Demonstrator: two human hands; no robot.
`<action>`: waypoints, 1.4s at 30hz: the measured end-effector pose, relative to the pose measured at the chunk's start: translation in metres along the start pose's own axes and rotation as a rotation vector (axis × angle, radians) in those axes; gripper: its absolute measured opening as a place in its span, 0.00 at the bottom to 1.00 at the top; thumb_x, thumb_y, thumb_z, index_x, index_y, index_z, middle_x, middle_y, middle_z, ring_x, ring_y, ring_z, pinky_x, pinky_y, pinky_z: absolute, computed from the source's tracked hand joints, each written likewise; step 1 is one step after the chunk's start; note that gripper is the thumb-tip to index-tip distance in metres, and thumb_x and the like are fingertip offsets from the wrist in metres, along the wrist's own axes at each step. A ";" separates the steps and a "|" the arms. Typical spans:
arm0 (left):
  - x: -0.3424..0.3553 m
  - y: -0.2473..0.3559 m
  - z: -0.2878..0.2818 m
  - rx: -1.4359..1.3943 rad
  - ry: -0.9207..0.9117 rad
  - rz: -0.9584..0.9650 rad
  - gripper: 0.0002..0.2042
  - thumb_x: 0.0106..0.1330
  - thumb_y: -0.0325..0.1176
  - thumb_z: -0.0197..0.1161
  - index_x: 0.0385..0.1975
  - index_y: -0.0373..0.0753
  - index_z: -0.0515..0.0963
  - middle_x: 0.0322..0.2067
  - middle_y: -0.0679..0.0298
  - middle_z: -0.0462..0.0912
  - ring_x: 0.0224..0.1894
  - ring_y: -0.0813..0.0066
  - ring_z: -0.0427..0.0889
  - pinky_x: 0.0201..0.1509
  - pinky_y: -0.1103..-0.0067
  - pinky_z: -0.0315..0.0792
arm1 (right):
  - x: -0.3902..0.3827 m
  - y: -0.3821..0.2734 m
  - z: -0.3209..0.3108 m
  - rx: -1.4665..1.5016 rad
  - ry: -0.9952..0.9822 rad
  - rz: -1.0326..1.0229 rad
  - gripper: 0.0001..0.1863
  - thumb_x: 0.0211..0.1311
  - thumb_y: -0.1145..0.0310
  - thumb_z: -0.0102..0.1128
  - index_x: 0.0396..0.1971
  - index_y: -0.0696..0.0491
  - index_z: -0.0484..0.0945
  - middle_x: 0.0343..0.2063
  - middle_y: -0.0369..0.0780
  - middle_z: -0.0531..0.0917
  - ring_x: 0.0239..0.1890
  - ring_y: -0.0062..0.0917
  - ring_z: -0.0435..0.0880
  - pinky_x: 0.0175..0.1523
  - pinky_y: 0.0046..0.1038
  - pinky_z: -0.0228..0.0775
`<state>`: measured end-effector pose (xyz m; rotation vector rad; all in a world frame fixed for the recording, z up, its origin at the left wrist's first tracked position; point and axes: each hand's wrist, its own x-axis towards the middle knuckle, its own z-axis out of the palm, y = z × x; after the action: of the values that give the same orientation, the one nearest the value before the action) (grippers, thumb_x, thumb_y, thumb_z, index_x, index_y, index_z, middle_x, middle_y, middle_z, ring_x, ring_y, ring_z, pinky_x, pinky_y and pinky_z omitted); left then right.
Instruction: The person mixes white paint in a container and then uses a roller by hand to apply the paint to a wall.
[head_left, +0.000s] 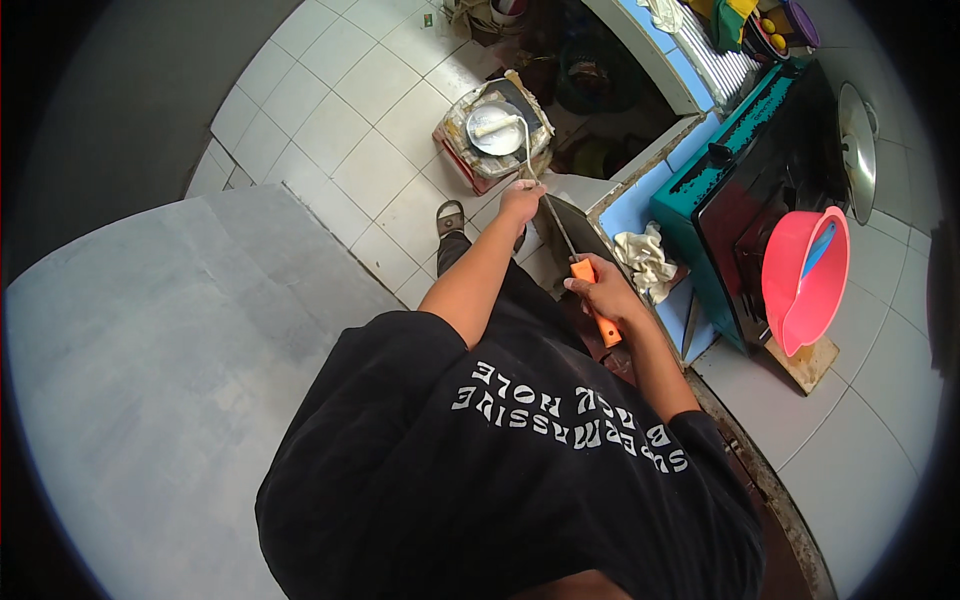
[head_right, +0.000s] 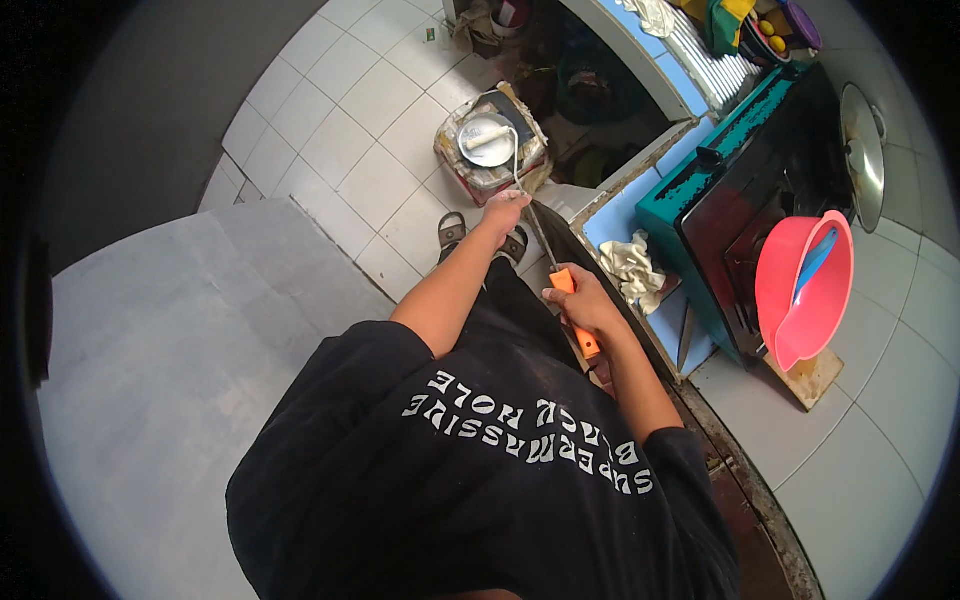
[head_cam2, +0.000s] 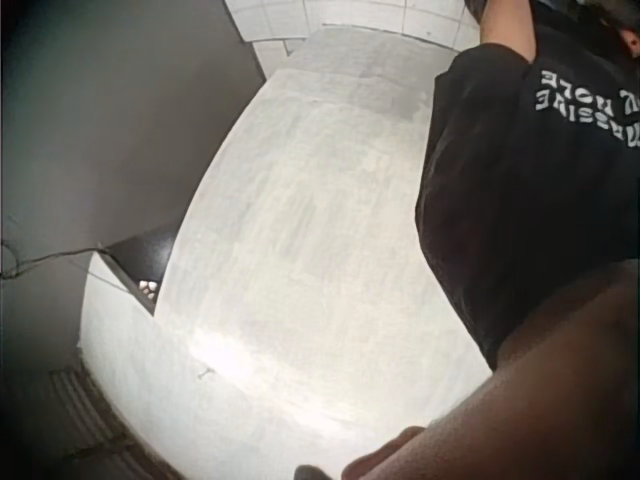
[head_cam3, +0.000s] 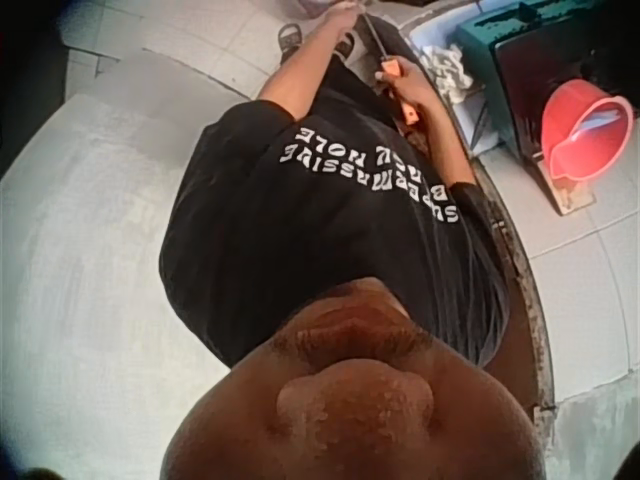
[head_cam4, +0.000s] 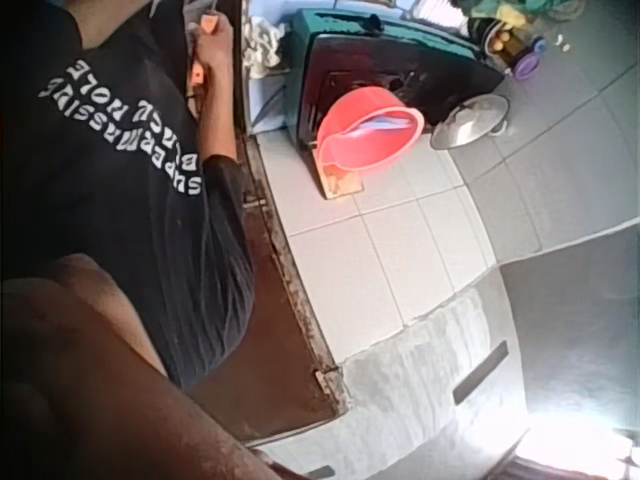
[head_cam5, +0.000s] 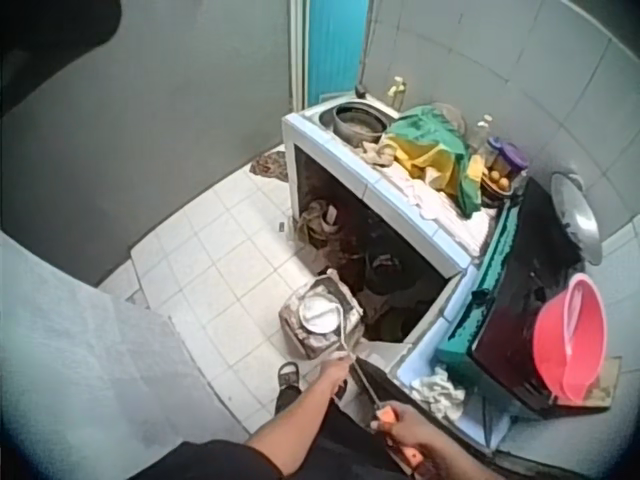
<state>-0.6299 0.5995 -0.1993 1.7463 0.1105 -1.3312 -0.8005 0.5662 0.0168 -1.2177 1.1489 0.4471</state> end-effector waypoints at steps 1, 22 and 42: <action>-0.001 0.000 0.000 -0.013 0.004 -0.001 0.12 0.61 0.39 0.68 0.40 0.40 0.81 0.33 0.69 0.81 0.34 0.79 0.74 0.39 0.79 0.69 | 0.000 0.004 -0.001 -0.025 0.012 -0.016 0.24 0.58 0.70 0.67 0.54 0.56 0.70 0.24 0.35 0.76 0.17 0.18 0.73 0.22 0.23 0.66; -0.037 0.038 -0.124 -0.186 0.193 0.158 0.23 0.62 0.41 0.67 0.56 0.40 0.73 0.41 0.63 0.79 0.40 0.76 0.74 0.43 0.77 0.71 | 0.012 -0.056 0.044 -0.432 -0.062 -0.118 0.29 0.61 0.61 0.66 0.61 0.46 0.67 0.27 0.43 0.80 0.25 0.26 0.82 0.33 0.30 0.75; -0.082 -0.138 -0.393 -0.464 0.616 -0.222 0.24 0.63 0.45 0.65 0.58 0.44 0.74 0.51 0.50 0.79 0.54 0.62 0.77 0.55 0.71 0.72 | 0.187 -0.137 0.305 -1.431 -0.150 -0.379 0.20 0.63 0.53 0.57 0.42 0.54 0.81 0.41 0.50 0.84 0.46 0.44 0.83 0.50 0.43 0.75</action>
<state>-0.4566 0.9862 -0.2127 1.7022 0.9055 -0.7802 -0.4788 0.7365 -0.1026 -2.4914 0.2998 1.1164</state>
